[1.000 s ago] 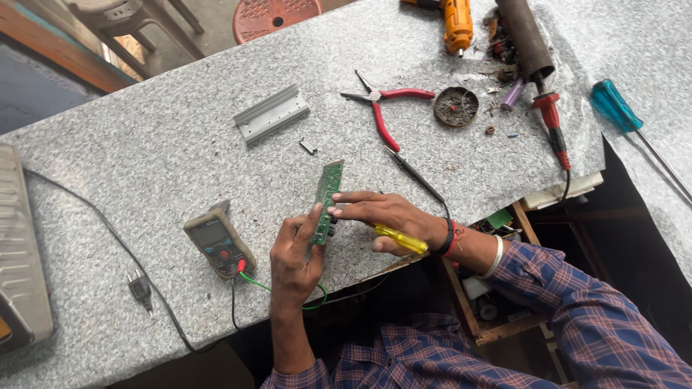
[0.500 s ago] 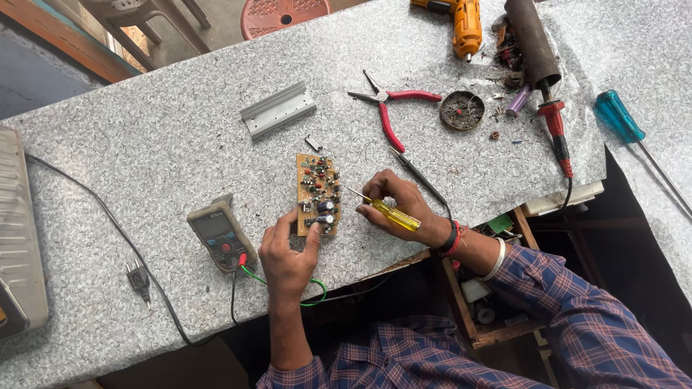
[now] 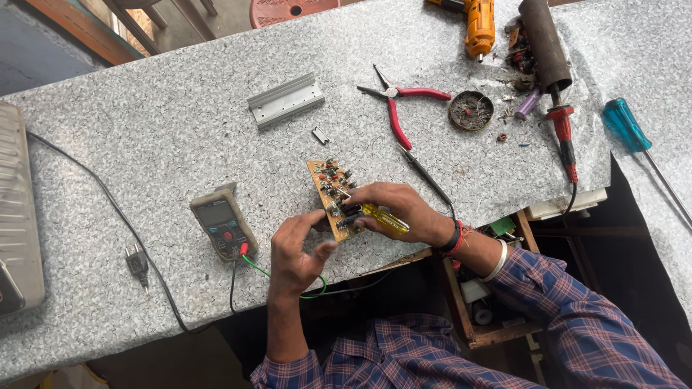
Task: The person holds a green circuit board on a workbench and uses a screwdriver to unscrew and work on its components, flipping the board over to access both sides. A multimeter with test leads sits beside the board as they continue working on the board and a smaller board section.
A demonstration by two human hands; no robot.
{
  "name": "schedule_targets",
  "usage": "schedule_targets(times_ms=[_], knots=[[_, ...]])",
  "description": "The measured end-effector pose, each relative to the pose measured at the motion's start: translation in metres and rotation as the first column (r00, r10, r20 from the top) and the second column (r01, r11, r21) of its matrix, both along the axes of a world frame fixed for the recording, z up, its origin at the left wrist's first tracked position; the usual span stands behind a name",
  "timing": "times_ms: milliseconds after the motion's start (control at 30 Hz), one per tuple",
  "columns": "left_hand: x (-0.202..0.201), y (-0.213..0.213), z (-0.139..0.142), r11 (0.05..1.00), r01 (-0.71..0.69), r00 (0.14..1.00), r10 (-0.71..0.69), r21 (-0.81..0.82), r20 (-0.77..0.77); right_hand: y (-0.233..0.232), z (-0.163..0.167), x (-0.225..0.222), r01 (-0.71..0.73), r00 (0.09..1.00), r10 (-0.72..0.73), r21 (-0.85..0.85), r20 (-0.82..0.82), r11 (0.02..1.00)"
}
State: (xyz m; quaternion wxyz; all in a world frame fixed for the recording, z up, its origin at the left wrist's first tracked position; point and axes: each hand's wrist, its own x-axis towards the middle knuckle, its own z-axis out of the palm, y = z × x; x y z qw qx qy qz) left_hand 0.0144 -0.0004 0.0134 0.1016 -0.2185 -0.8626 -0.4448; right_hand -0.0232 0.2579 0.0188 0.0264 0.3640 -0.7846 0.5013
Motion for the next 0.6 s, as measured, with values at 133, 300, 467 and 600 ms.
schedule_targets(times_ms=[133,300,467,600], knots=[[0.002,-0.003,-0.001,0.999,-0.023,0.998,0.021,0.042,0.060,-0.001,0.002,0.001,-0.009,1.000,0.010,-0.023,0.016,1.000],[0.000,0.001,-0.004,0.999,-0.027,0.997,0.025,0.022,0.078,-0.002,-0.001,-0.001,-0.040,0.996,0.043,-0.038,0.082,0.998],[-0.003,0.004,0.003,0.999,-0.019,1.000,0.019,-0.041,0.016,-0.002,-0.003,-0.001,-0.039,0.998,0.039,0.005,0.039,0.999],[-0.004,0.009,0.012,0.992,-0.063,0.974,0.084,-0.108,0.212,-0.003,-0.003,0.000,-0.026,1.000,0.026,0.042,-0.011,0.999]])
